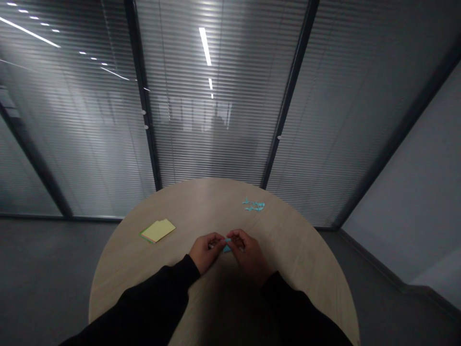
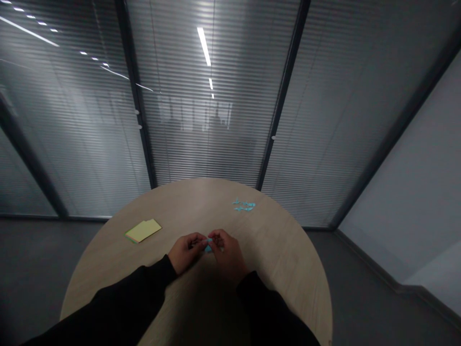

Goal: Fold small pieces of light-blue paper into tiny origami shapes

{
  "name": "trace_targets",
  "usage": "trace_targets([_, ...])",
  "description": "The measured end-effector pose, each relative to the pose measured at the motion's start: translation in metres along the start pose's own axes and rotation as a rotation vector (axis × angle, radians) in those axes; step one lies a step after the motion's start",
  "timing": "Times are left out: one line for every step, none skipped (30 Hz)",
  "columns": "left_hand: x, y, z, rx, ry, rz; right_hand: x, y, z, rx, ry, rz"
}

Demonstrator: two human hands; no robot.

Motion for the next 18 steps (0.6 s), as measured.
trace_targets([0.000, 0.000, -0.001, 0.008, -0.006, 0.005, -0.002, 0.000, 0.000, -0.001, 0.017, -0.010])
trace_targets([0.000, 0.000, -0.002, 0.021, -0.018, 0.013, -0.003, 0.000, 0.001, 0.000, 0.029, -0.020])
trace_targets([-0.001, 0.000, -0.003, 0.039, -0.036, 0.022, -0.003, 0.000, 0.001, 0.006, 0.041, -0.032])
trace_targets([-0.002, 0.000, -0.004, 0.057, -0.058, 0.030, -0.004, 0.000, 0.001, 0.017, 0.056, -0.053])
trace_targets([-0.003, -0.001, -0.004, 0.075, -0.079, 0.037, -0.004, 0.000, 0.001, 0.030, 0.079, -0.082])
trace_targets([-0.003, -0.001, -0.005, 0.089, -0.090, 0.040, -0.004, 0.000, 0.000, 0.048, 0.111, -0.118])
trace_targets([-0.003, -0.001, -0.005, 0.100, -0.090, 0.041, -0.005, 0.000, -0.001, 0.067, 0.149, -0.151])
trace_targets([-0.003, -0.001, -0.005, 0.108, -0.084, 0.042, -0.005, 0.000, -0.002, 0.087, 0.190, -0.174])
trace_targets([-0.001, -0.001, -0.005, 0.111, -0.078, 0.054, -0.004, 0.000, -0.003, 0.104, 0.221, -0.178])
trace_targets([0.002, -0.001, -0.005, 0.116, -0.076, 0.078, -0.003, 0.000, -0.004, 0.115, 0.235, -0.163])
trace_targets([0.005, -0.001, -0.005, 0.127, -0.077, 0.109, -0.002, 0.001, -0.005, 0.117, 0.234, -0.133])
trace_targets([0.007, -0.001, -0.006, 0.145, -0.077, 0.138, 0.000, 0.001, -0.005, 0.111, 0.218, -0.100])
trace_targets([0.009, 0.000, -0.006, 0.166, -0.066, 0.148, 0.001, 0.002, -0.006, 0.101, 0.197, -0.071])
trace_targets([0.009, 0.000, -0.006, 0.179, -0.034, 0.131, 0.002, 0.003, -0.006, 0.091, 0.178, -0.056])
trace_targets([0.008, 0.000, -0.006, 0.179, 0.020, 0.094, 0.002, 0.003, -0.006, 0.084, 0.165, -0.054])
trace_targets([0.005, 0.000, -0.005, 0.165, 0.088, 0.046, 0.002, 0.004, -0.006, 0.083, 0.160, -0.067])
trace_targets([0.002, 0.000, -0.004, 0.142, 0.160, 0.007, 0.001, 0.004, -0.007, 0.086, 0.156, -0.088])
trace_targets([0.000, 0.000, -0.003, 0.120, 0.221, -0.006, 0.001, 0.004, -0.007, 0.095, 0.152, -0.111])
Point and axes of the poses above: each hand's wrist, its own y-axis away from the middle knuckle, its own z-axis out of the palm, x = y × z, the point moved 3 cm from there along -y, towards the middle knuckle, and after that the axes turned 4 degrees about y, right-handed, at the moved point
